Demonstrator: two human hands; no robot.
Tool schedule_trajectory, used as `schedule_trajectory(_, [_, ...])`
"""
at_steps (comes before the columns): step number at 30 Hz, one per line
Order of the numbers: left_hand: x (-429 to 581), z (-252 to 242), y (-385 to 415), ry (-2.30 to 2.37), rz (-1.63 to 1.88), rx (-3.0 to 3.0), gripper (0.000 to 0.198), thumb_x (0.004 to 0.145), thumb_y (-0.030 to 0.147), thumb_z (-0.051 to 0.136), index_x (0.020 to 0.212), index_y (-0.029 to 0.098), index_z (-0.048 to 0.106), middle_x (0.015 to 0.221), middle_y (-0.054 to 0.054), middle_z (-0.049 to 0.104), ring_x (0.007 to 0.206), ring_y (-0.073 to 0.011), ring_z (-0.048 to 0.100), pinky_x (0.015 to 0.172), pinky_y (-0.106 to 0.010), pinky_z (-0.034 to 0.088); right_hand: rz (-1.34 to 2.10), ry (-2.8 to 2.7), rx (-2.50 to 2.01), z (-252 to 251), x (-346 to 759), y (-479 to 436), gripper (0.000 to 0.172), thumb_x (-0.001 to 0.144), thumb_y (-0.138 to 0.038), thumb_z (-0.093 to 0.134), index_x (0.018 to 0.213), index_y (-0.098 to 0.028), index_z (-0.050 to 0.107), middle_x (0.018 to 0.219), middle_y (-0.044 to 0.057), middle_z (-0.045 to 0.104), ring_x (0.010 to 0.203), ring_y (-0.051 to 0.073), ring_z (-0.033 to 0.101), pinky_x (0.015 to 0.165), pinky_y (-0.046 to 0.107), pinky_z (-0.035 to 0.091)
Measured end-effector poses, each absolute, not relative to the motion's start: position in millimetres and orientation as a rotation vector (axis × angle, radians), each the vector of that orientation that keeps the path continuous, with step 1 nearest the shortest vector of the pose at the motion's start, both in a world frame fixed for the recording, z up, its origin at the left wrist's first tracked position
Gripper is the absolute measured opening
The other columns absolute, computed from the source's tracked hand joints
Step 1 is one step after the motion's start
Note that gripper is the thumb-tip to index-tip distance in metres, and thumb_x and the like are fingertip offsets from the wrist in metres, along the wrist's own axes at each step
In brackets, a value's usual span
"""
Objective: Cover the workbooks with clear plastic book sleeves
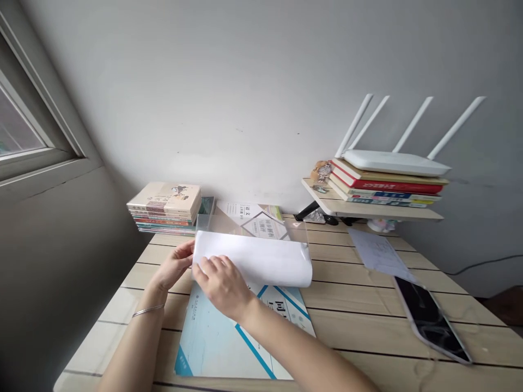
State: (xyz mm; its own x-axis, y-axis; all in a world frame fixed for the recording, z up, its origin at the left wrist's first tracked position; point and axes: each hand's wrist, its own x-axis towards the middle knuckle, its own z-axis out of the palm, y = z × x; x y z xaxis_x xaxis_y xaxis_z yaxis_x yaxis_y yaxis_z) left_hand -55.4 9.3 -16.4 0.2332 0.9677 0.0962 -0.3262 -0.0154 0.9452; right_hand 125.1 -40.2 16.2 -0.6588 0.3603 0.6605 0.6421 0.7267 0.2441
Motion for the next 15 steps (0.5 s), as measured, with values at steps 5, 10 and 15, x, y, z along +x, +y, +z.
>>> schedule_trajectory(5, [-51.7, -16.3, 11.7, 0.771, 1.273, 1.058, 0.053, 0.063, 0.023, 0.077, 0.115, 0.020, 0.064, 0.073, 0.000, 0.061, 0.065, -0.0112, 0.051, 0.060, -0.022, 0.040, -0.465, -1.750, -1.151, 7.5, 209.8, -48.4, 0.016, 0.086, -0.023, 0.055, 0.101, -0.018, 0.053, 0.104, 0.012, 0.056, 0.101, 0.025, 0.051, 0.087, 0.041, 0.041])
schedule_trajectory(10, [-48.2, -13.4, 9.0, 0.822, 1.281, 1.062, 0.051, 0.065, 0.025, 0.076, 0.114, 0.020, 0.063, 0.073, -0.001, 0.061, 0.067, -0.0122, 0.053, 0.060, -0.022, 0.040, 0.044, -1.165, -1.483, -14.8, 289.2, -25.8, 0.034, 0.074, -0.051, 0.060, 0.085, -0.019, 0.055, 0.093, 0.010, 0.058, 0.095, 0.027, 0.053, 0.082, 0.042, 0.043])
schedule_trajectory(15, [-45.8, -12.9, 9.7, 0.849, 1.272, 1.099, 0.051, 0.064, 0.027, 0.075, 0.113, 0.019, 0.061, 0.071, 0.001, 0.059, 0.065, -0.0123, 0.053, 0.060, -0.022, 0.040, 0.828, -0.844, -1.348, -21.8, 303.2, -13.3, 0.047, 0.058, -0.061, 0.070, 0.074, -0.019, 0.055, 0.068, 0.000, 0.058, 0.062, 0.015, 0.051, 0.052, 0.025, 0.040])
